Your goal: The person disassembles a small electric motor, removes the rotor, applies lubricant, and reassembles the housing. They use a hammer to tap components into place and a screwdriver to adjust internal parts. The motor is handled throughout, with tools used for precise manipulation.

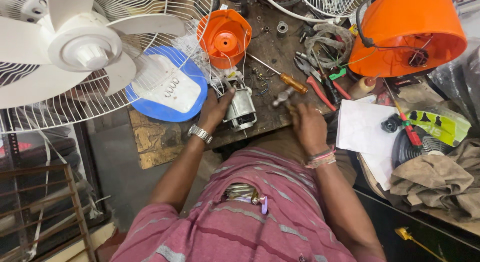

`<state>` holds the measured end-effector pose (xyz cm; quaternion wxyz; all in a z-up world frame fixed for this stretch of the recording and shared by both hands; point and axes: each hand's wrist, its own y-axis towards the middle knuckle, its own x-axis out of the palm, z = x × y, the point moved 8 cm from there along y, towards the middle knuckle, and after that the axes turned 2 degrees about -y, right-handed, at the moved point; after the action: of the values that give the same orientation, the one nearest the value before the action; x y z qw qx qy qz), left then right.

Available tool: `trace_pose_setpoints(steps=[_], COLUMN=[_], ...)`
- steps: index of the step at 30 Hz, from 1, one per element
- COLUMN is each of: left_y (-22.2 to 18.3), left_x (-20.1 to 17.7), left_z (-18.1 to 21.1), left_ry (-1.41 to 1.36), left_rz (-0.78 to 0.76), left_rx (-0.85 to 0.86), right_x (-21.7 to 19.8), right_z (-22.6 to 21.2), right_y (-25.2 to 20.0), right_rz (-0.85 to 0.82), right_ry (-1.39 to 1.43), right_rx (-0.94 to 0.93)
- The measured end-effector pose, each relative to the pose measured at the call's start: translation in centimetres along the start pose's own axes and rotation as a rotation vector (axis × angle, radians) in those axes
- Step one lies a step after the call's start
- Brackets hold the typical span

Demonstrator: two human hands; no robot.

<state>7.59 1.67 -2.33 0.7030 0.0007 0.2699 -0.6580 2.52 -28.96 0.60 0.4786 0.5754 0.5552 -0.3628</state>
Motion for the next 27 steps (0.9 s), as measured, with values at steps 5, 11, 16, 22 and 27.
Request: trace_pose_setpoints(steps=[5,11,16,22,27], left_y=[-1.4,-2.7,-1.8,-0.1,-0.5], left_x=[0.3,-0.5,-0.8,-0.2,-0.1], left_z=[1.4,1.6,1.6,1.9,2.5], left_ry=[0.495,0.614,0.519,0.467,0.485], left_rz=[-0.299,-0.266,-0.267,-0.299,-0.297], left_rx=[0.385,0.597,0.691,0.754,0.785], right_x=[-2.5,-8.7,-9.8,-8.6,-8.8], right_z=[1.1,-3.8,-7.0,-9.2,-9.6], right_y=[1.5,4.1,6.3,8.4,8.9], right_rz=[-0.084,-0.111,-0.206,-0.269,-0.315], right_ry=[0.769,0.528,0.227,0.064,0.029], right_rx=[0.220,-0.121,-0.257,-0.277,-0.460])
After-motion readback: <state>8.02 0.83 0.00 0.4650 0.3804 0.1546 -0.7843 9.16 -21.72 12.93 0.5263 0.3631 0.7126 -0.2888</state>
